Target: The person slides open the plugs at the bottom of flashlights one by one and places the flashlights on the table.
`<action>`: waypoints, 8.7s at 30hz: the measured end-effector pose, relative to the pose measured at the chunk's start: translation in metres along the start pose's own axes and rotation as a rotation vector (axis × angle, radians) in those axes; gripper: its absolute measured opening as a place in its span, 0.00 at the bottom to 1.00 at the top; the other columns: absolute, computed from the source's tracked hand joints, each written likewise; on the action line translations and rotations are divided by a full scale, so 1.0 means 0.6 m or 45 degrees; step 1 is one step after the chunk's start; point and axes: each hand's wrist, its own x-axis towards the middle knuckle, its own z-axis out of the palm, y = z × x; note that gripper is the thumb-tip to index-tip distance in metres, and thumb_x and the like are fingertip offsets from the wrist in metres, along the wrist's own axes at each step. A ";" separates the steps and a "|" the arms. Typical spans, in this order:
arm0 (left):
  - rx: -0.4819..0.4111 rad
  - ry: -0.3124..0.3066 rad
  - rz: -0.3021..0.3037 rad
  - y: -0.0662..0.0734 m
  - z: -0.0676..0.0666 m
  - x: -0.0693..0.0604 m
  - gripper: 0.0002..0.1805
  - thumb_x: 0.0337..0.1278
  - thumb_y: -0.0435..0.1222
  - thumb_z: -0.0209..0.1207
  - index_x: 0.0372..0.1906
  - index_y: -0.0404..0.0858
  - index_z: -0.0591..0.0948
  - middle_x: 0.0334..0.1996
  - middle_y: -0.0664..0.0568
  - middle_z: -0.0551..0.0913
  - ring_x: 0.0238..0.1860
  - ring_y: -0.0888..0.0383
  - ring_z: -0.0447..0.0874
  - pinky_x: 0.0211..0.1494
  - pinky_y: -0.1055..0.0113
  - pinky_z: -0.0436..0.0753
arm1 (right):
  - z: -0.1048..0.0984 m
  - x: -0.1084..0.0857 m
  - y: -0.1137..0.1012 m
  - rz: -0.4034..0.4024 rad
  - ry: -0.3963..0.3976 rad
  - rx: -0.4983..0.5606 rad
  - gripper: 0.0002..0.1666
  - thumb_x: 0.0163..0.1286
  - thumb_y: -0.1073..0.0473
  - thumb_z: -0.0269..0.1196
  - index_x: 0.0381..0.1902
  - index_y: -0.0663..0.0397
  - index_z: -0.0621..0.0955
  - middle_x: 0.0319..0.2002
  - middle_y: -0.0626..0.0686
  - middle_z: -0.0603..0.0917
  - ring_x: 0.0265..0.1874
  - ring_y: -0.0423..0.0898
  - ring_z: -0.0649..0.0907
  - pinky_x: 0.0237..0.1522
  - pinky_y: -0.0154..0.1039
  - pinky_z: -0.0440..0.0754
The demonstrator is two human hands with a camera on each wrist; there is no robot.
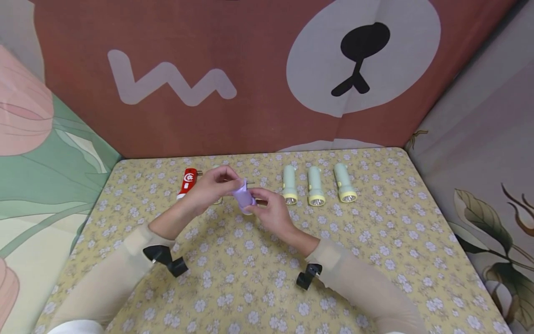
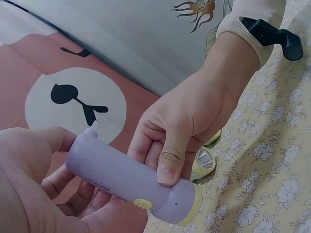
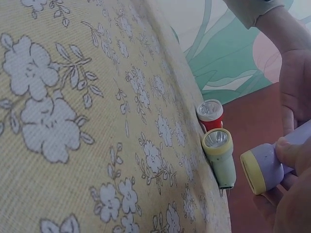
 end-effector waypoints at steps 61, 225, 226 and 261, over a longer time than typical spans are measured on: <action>-0.152 0.228 0.174 -0.071 0.013 0.029 0.20 0.66 0.28 0.64 0.61 0.26 0.78 0.52 0.34 0.83 0.50 0.44 0.86 0.49 0.59 0.88 | -0.012 0.009 -0.008 0.245 -0.118 0.256 0.19 0.71 0.66 0.67 0.56 0.70 0.80 0.49 0.65 0.87 0.44 0.53 0.88 0.44 0.43 0.89; 0.514 0.381 -0.251 -0.073 -0.035 0.143 0.22 0.69 0.40 0.60 0.59 0.29 0.80 0.50 0.39 0.86 0.47 0.47 0.85 0.49 0.59 0.85 | 0.022 0.139 0.026 0.630 -0.225 -0.129 0.28 0.79 0.52 0.58 0.69 0.62 0.73 0.58 0.61 0.82 0.46 0.53 0.84 0.46 0.45 0.86; 0.502 0.378 -0.239 -0.071 -0.036 0.141 0.22 0.69 0.40 0.60 0.59 0.29 0.80 0.51 0.38 0.85 0.48 0.46 0.85 0.51 0.58 0.85 | 0.020 0.137 0.025 0.609 -0.231 -0.163 0.28 0.79 0.52 0.57 0.69 0.61 0.73 0.59 0.61 0.82 0.45 0.54 0.85 0.46 0.45 0.85; 0.502 0.075 -0.124 -0.039 -0.017 0.083 0.27 0.75 0.47 0.57 0.68 0.35 0.75 0.61 0.41 0.80 0.62 0.44 0.78 0.65 0.50 0.78 | -0.052 0.033 -0.018 0.109 -0.372 -0.689 0.38 0.77 0.48 0.61 0.75 0.65 0.66 0.72 0.66 0.68 0.70 0.63 0.70 0.68 0.59 0.72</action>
